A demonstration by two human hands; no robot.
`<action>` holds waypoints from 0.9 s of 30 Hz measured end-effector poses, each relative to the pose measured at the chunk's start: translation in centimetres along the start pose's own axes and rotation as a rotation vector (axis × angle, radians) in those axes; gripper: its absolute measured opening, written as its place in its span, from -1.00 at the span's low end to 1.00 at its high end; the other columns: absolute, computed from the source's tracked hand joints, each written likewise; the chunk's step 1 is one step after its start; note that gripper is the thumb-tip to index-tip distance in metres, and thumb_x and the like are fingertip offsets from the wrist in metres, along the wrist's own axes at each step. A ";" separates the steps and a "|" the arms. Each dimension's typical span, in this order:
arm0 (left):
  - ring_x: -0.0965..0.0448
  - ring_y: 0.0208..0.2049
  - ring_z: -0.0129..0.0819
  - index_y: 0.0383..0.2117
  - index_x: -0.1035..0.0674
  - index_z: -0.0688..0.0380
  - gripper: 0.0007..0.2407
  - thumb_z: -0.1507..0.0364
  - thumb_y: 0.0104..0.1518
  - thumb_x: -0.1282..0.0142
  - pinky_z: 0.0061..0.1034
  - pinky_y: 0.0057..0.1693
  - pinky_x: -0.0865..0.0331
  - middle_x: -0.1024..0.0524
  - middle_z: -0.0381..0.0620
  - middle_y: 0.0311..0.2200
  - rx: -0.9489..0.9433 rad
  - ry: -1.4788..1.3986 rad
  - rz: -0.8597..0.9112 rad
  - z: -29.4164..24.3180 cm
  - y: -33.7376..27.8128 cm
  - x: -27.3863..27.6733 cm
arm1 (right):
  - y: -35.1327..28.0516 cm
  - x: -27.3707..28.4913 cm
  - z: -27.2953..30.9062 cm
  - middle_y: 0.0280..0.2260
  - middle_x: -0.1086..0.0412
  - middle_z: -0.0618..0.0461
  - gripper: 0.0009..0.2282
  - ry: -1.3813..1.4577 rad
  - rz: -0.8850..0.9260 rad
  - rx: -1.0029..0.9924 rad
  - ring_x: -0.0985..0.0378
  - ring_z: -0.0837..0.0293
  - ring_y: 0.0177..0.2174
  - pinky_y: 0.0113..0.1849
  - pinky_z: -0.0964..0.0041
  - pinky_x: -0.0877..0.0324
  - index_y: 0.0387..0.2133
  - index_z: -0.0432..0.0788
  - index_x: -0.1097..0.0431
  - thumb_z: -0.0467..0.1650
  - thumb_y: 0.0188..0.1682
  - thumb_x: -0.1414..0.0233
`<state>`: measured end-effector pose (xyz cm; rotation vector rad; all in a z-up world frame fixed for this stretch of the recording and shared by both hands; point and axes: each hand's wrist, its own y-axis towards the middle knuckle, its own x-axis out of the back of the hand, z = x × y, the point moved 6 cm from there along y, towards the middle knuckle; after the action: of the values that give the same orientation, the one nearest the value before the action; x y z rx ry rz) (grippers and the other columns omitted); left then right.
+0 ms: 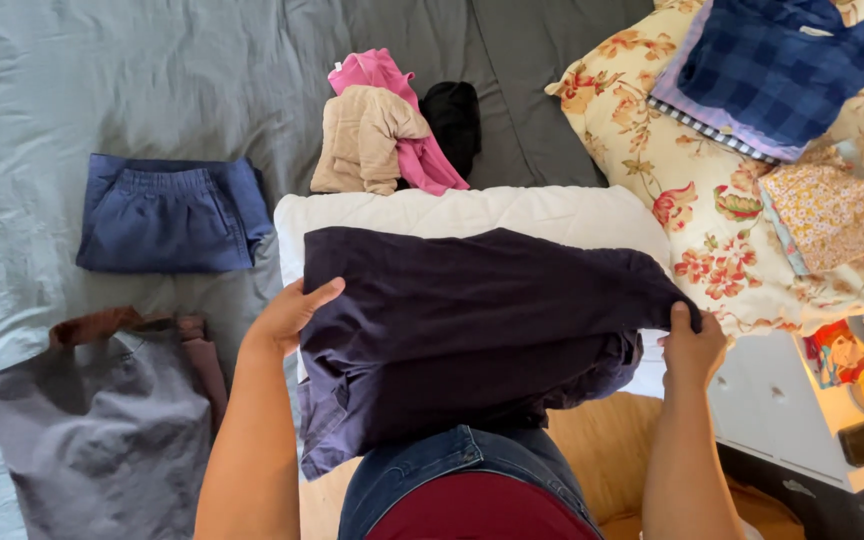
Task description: The person folds a blue plaid shirt, a dark purple top, and a black polka-dotted top on a white pillow placed on a bed. Each item is smoothed, folded into a compact rectangle, and stacked on the bed.
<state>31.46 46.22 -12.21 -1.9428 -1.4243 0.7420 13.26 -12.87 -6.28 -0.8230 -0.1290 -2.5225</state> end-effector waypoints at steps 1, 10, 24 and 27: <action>-0.50 0.06 -0.28 0.23 -0.42 0.21 -0.32 0.07 0.01 -0.30 -0.31 0.06 -0.40 -0.51 -0.05 0.11 -0.003 0.004 0.001 -0.4 -1.2 -0.6 | -0.5 0.4 -0.1 -0.48 -0.42 -0.01 -0.77 0.004 -0.003 -0.001 -0.39 0.22 -0.63 -0.59 0.32 -0.25 -0.27 -0.30 -0.44 -0.31 0.09 -0.16; -0.49 0.14 -0.32 0.31 -0.28 0.01 -0.38 0.18 0.09 -0.19 -0.32 0.20 -0.37 -0.45 -0.18 0.19 -0.140 -0.427 -0.015 1.5 -4.4 -2.2 | -2.2 4.3 -2.6 -0.44 -0.45 0.07 -0.79 0.206 0.051 -0.125 -0.39 0.28 -0.64 -0.64 0.41 -0.20 -0.20 -0.26 -0.44 -0.31 0.10 -0.13; -0.41 -0.25 -0.24 -0.01 -0.64 0.38 -0.57 0.20 0.19 -0.30 -0.42 -0.17 -0.27 -0.51 -0.03 -0.22 -0.210 0.000 -0.227 7.8 -1.9 3.1 | -3.5 4.1 -4.7 -0.42 -0.47 0.05 -0.76 0.195 0.157 -0.188 -0.44 0.25 -0.60 -0.60 0.37 -0.28 -0.20 -0.26 -0.46 -0.30 0.05 -0.16; -0.28 -0.42 -0.32 0.00 -0.67 0.34 -0.65 0.24 0.32 -0.26 -0.48 -0.33 -0.13 -0.45 -0.11 -0.32 -0.301 -0.182 -0.231 8.6 -1.4 5.0 | -3.0 3.5 -7.2 -0.43 -0.47 0.04 -0.77 0.216 0.235 -0.213 -0.47 0.25 -0.55 -0.55 0.37 -0.35 -0.21 -0.27 -0.47 -0.32 0.01 -0.19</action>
<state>25.56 52.60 -17.22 -1.9184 -1.9286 0.6383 5.51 -13.31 -9.96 -0.5986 0.2953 -2.4065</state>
